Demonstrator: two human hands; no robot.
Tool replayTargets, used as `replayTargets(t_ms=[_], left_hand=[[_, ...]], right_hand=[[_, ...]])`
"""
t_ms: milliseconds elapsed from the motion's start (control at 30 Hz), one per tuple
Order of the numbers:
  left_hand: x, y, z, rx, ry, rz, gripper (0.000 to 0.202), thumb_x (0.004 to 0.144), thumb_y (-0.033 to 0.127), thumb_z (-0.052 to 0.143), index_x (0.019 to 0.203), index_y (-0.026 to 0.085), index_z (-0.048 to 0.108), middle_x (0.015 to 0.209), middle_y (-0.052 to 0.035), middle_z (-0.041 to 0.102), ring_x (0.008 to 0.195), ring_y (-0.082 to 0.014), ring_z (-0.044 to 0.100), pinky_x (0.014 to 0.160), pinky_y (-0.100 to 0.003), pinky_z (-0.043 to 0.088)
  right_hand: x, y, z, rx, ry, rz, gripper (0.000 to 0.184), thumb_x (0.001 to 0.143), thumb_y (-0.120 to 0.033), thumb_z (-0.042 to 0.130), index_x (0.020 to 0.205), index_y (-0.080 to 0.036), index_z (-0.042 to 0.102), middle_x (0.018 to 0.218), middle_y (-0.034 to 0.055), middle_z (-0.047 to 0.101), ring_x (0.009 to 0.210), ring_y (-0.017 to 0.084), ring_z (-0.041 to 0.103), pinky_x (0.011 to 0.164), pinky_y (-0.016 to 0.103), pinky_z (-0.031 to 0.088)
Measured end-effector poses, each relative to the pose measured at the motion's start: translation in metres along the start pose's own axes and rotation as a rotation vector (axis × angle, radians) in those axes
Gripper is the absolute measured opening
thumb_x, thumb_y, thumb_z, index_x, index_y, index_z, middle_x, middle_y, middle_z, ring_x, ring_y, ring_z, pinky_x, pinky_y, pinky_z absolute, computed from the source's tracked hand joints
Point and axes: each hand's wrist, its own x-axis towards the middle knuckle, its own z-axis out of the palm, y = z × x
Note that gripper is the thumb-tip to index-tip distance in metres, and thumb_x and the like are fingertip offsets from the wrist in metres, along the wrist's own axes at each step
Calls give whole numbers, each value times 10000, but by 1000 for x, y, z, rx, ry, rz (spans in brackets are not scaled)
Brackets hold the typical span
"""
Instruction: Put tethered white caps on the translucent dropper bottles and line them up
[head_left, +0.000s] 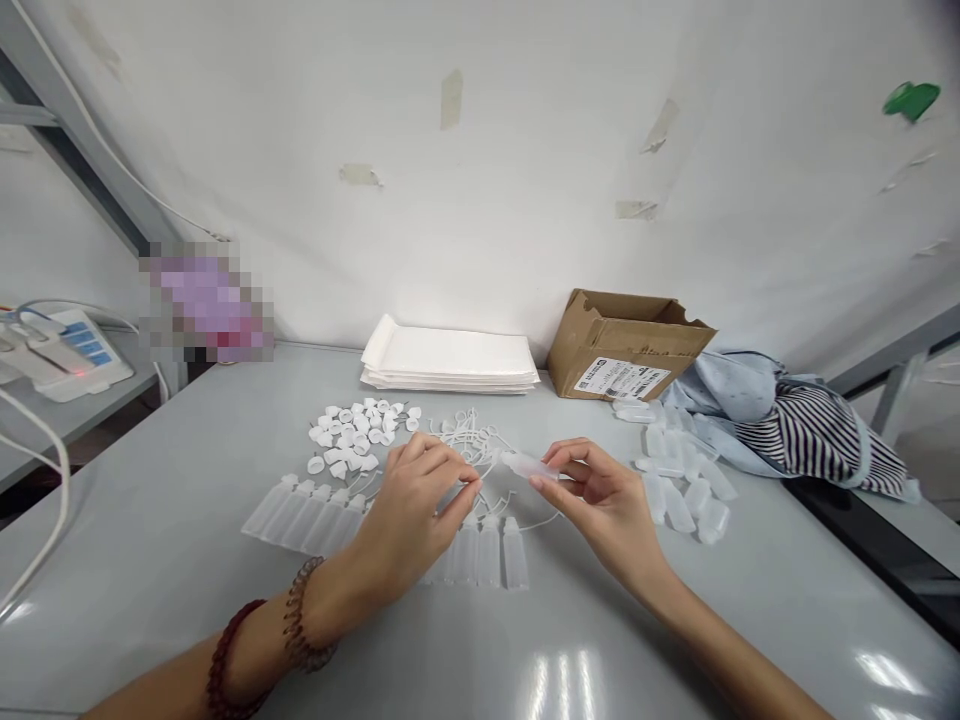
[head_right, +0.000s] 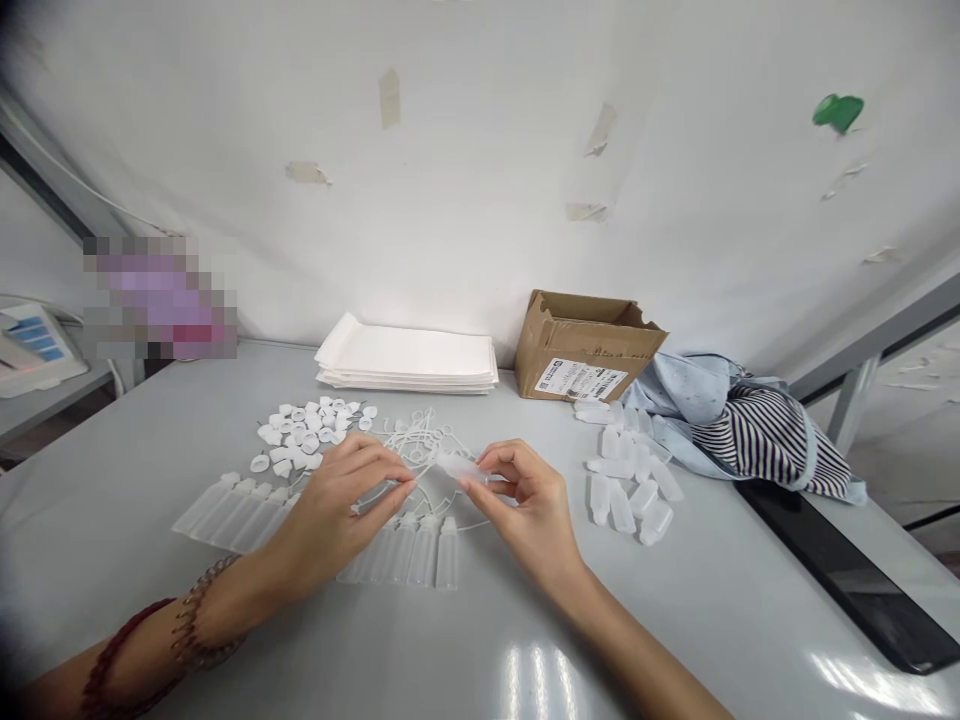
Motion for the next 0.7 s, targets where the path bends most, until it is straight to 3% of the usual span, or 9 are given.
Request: replayTargets(t_ms=[267, 467, 700], left_hand=[[-2, 1, 0, -2, -44, 40, 124, 905, 123, 539, 853, 180, 636, 803, -26, 647, 850, -218, 509, 798, -397, 410], [-2, 3, -2, -13, -55, 75, 159, 921, 111, 500, 879, 196, 628, 1206, -77, 584, 1134, -262, 462, 931, -442, 398], [0, 4, -5, -142, -62, 98, 150, 903, 112, 517, 857, 197, 633, 1117, -65, 663, 1099, -233, 548, 912, -402, 452]], right_hand=[[-1, 2, 2, -36, -27, -59, 125, 780, -274, 719, 788, -223, 606, 856, 11, 574, 793, 142, 578, 628, 240, 525], [-2, 3, 3, -21, -52, -47, 109, 786, -263, 713, 773, -223, 612, 870, 14, 570, 811, 142, 570, 635, 236, 524], [-3, 1, 9, 62, -53, 1, 180, 765, -301, 729, 713, -202, 587, 835, 19, 557, 762, 143, 563, 589, 235, 521]])
